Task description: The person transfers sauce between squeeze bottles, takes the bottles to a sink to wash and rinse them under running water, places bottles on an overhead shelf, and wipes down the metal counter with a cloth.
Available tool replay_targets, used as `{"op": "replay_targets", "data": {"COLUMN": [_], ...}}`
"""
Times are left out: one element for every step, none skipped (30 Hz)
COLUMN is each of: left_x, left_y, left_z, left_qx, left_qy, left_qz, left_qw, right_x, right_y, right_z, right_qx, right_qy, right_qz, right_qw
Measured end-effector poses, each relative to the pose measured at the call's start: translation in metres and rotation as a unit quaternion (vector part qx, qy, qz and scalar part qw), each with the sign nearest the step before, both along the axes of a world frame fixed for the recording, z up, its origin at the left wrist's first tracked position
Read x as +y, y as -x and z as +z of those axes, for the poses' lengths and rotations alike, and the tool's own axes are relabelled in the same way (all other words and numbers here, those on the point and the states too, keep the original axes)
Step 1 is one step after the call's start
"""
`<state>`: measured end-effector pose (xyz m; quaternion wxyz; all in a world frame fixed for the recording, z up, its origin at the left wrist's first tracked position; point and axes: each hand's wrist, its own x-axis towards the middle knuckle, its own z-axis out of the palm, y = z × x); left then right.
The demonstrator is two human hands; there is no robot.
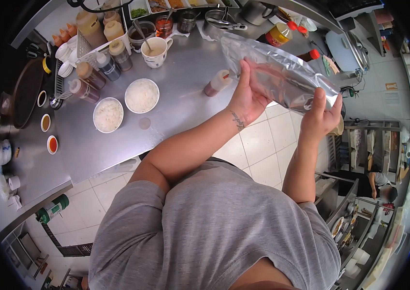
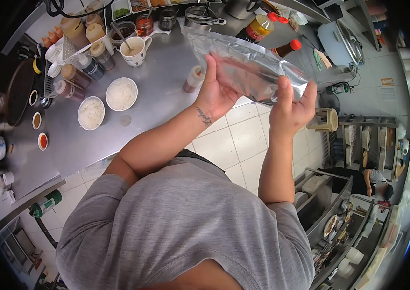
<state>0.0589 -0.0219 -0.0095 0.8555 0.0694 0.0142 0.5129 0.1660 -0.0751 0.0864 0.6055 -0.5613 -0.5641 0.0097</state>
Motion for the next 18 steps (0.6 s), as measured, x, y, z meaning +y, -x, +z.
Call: {"op": "replay_targets", "data": {"left_x": [0.0,0.0004,0.0011,0.0012,0.0006,-0.0004,-0.0012,-0.0017,-0.0021,-0.0023,-0.0024,-0.0025,-0.0026,-0.0023,-0.002,-0.0017,-0.0014,-0.001], "left_y": [0.0005,0.0005,0.0006,0.0009,0.0017,0.0038,0.0052,0.0056,0.006,0.0063,0.0066,0.0069,0.0072,0.0072,0.0069,0.0068,0.007,0.0069], "left_z": [0.0006,0.0004,0.0004,0.0006,0.0006,0.0023,0.0035,0.0039,0.0043,0.0046,0.0048,0.005,0.0051,0.0055,0.006,0.0064,0.0065,0.0066], "left_qx": [0.0,-0.003,-0.005,-0.007,-0.006,-0.005,-0.005,-0.006,-0.008,-0.01,-0.011,-0.012,-0.014,-0.016,-0.019,-0.021,-0.023,-0.024], "left_qy": [0.005,0.004,0.003,0.001,0.0,-0.002,-0.004,-0.003,-0.003,-0.002,-0.002,-0.001,-0.001,-0.006,-0.012,-0.017,-0.016,-0.014], "left_qz": [-0.001,0.0,0.0,0.001,-0.001,-0.002,-0.003,-0.003,-0.003,-0.003,-0.004,-0.005,-0.006,-0.007,-0.009,-0.01,-0.011,-0.012], "left_qw": [1.0,1.0,1.0,1.0,1.0,1.0,1.0,1.0,1.0,1.0,1.0,1.0,1.0,1.0,1.0,1.0,1.0,1.0], "right_x": [0.0,0.0,0.0007,0.0021,0.0032,0.0041,0.0049,0.0054,0.0057,0.006,0.0062,0.0063,0.0064,0.0066,0.0066,0.0063,0.0063,0.0065], "right_y": [0.0002,0.0003,-0.0002,-0.0012,-0.0023,-0.0037,-0.0054,-0.0064,-0.0065,-0.0064,-0.0063,-0.0064,-0.0066,-0.0066,-0.0056,-0.004,-0.0029,-0.0037], "right_z": [0.0,0.0,0.0,-0.0001,-0.0002,-0.0011,-0.0025,-0.0032,-0.0029,-0.0026,-0.0024,-0.0024,-0.0025,-0.0025,-0.0017,-0.0003,0.0005,0.0003], "right_qx": [0.006,0.012,-0.002,-0.015,-0.029,-0.023,-0.018,-0.012,-0.02,-0.028,-0.035,-0.034,-0.034,-0.033,-0.031,-0.029,-0.027,-0.032], "right_qy": [0.0,0.0,-0.004,-0.008,-0.012,-0.011,-0.01,-0.009,-0.011,-0.014,-0.016,-0.016,-0.015,-0.014,-0.015,-0.016,-0.017,-0.017], "right_qz": [0.006,0.011,0.008,0.004,0.001,0.008,0.015,0.022,0.021,0.02,0.019,0.019,0.019,0.019,0.017,0.014,0.011,0.008], "right_qw": [1.0,1.0,1.0,1.0,0.999,1.0,1.0,1.0,1.0,0.999,0.999,0.999,0.999,0.999,0.999,0.999,0.999,0.999]}}
